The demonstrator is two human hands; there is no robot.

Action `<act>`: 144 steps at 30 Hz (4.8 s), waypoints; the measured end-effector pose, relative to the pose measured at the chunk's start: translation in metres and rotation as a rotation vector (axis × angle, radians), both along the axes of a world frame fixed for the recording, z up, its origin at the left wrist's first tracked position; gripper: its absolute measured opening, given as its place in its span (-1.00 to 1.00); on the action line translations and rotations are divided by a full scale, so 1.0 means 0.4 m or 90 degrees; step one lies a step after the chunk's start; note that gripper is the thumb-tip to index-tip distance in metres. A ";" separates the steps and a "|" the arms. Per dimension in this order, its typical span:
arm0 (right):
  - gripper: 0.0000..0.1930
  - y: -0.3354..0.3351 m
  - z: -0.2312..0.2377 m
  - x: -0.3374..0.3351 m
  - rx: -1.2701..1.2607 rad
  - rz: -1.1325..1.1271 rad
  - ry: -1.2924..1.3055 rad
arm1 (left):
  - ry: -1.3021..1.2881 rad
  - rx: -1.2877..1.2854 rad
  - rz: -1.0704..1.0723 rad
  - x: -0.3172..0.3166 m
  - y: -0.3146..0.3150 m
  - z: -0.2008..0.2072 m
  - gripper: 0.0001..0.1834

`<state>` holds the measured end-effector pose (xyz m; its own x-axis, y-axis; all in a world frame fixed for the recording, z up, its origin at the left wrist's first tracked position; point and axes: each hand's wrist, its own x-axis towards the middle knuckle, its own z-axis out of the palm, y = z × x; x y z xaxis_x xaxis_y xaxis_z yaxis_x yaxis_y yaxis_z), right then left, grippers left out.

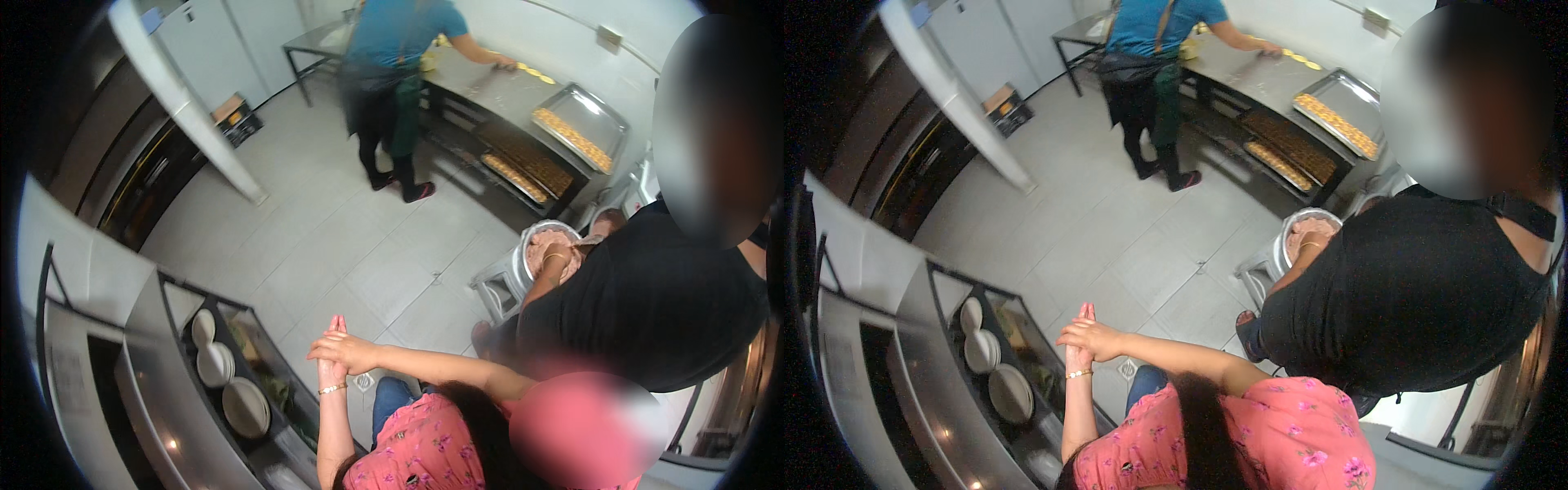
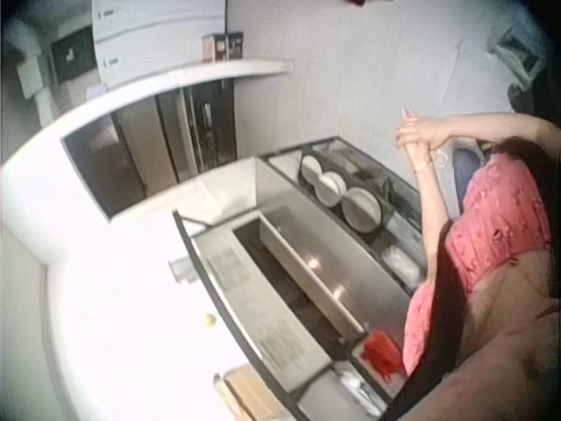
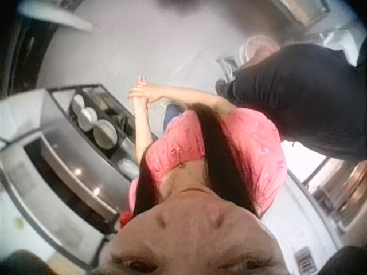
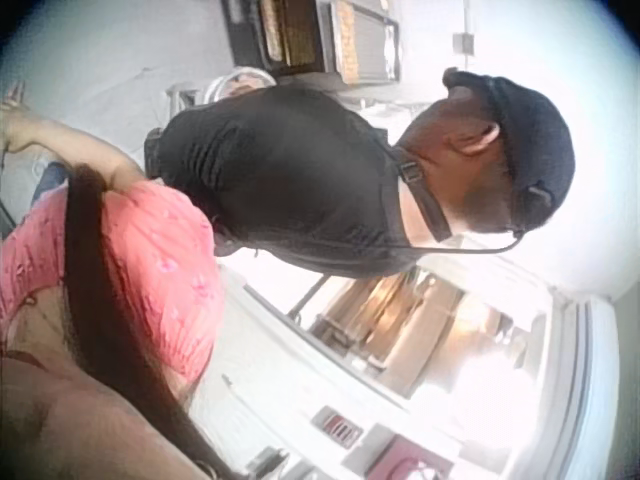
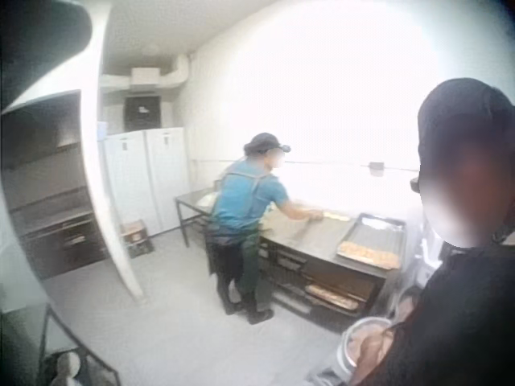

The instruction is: The person places small yellow dough pieces into a metal tray, then washes a blue mug and spoon at a sink. Later, the person places filling into yellow dough cups on a stainless steel table alongside another worker.

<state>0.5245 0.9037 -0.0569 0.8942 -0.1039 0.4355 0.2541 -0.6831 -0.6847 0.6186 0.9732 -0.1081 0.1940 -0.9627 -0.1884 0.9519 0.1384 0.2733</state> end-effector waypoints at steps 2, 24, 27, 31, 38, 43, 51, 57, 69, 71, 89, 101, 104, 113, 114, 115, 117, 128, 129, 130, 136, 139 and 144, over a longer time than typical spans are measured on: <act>-0.37 -0.121 -0.014 -0.017 0.006 -0.101 -0.009 | -0.065 0.034 -0.069 -0.003 -0.146 -0.008 -0.55; -0.73 -0.989 -0.089 -0.128 0.299 -0.698 0.099 | -0.835 -0.031 -0.865 -0.041 -1.249 0.131 -0.85; -0.71 -1.072 -0.180 -0.208 0.298 -0.690 -0.013 | -1.076 -0.190 -0.850 -0.130 -1.342 0.110 -0.86; -0.79 -1.209 -0.268 -0.298 0.657 -0.695 -0.315 | -1.230 -0.479 -0.671 -0.232 -1.432 0.095 -0.51; -0.15 -1.493 -0.109 -0.423 1.325 -0.558 -0.622 | -1.221 -0.649 -0.364 -0.420 -1.639 0.114 -0.07; -0.36 -1.573 -0.029 -0.480 1.383 -0.599 -0.663 | -1.234 -0.661 -0.302 -0.480 -1.763 0.073 -0.17; -0.36 -1.675 -0.131 -0.536 1.177 -1.004 -0.382 | -1.545 -0.678 -0.465 -0.562 -1.912 -0.004 -0.65; -0.34 -1.734 -0.120 -0.621 0.932 -1.219 -0.204 | -1.489 -0.779 -0.537 -0.662 -2.027 0.004 -0.79; -0.56 -1.816 -0.066 -0.674 0.287 -1.254 0.054 | -1.249 -0.909 -0.607 -0.706 -2.209 0.065 -0.78; -0.65 -1.809 -0.056 -0.688 0.163 -1.166 0.177 | -1.081 -0.777 -0.666 -0.671 -2.217 0.082 -0.69; -0.85 -2.296 0.024 -0.449 0.003 -0.777 0.067 | -1.096 -0.224 -0.440 -0.304 -2.335 0.043 -0.77; -0.76 -2.560 -0.015 -0.112 -0.050 -0.802 -0.133 | -0.975 -0.081 -0.388 -0.122 -2.391 0.021 -0.78; -0.65 -2.604 -0.013 -0.137 0.165 -0.766 -0.193 | -0.992 -0.039 -0.385 -0.093 -2.390 0.038 -0.77; -0.61 -2.673 -0.011 -0.173 -0.154 -0.776 0.175 | -0.868 0.069 -0.325 -0.130 -2.442 0.098 -0.83; -0.62 -2.673 -0.012 -0.177 -0.174 -0.785 0.144 | -0.861 0.059 -0.324 -0.132 -2.446 0.108 -0.83; -0.64 -2.675 -0.013 -0.181 -0.187 -0.781 0.136 | -0.854 0.054 -0.324 -0.135 -2.452 0.116 -0.83; -0.69 -2.683 -0.015 -0.194 -0.203 -0.756 0.124 | -0.847 0.041 -0.322 -0.141 -2.468 0.128 -0.82; -0.85 -2.721 -0.037 -0.220 -0.411 -0.613 0.200 | -0.781 0.007 -0.383 -0.136 -2.520 0.134 -0.78; -0.84 -2.727 -0.036 -0.218 -0.406 -0.621 0.207 | -0.785 0.001 -0.390 -0.131 -2.530 0.139 -0.78; -0.85 -2.734 -0.034 -0.216 -0.336 -0.668 0.181 | -0.771 -0.007 -0.382 -0.124 -2.540 0.144 -0.77; -0.89 -2.740 0.034 -0.264 -0.074 -0.849 -0.050 | -0.666 -0.008 -0.369 -0.105 -2.582 0.181 -0.71; -0.85 -2.677 0.070 -0.299 -0.031 -0.901 -0.102 | -0.566 -0.010 -0.374 -0.138 -2.604 0.184 -0.65; -0.84 -2.490 0.087 -0.329 -0.049 -0.854 0.071 | -0.282 -0.024 -0.453 -0.202 -2.649 0.148 -0.60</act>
<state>0.3928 -0.0922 -0.0220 0.1527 -0.8981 0.4125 -0.6892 -0.3959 -0.6068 0.5378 -0.0863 -0.0491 -0.4137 -0.8874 -0.2032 0.6216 -0.4385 0.6491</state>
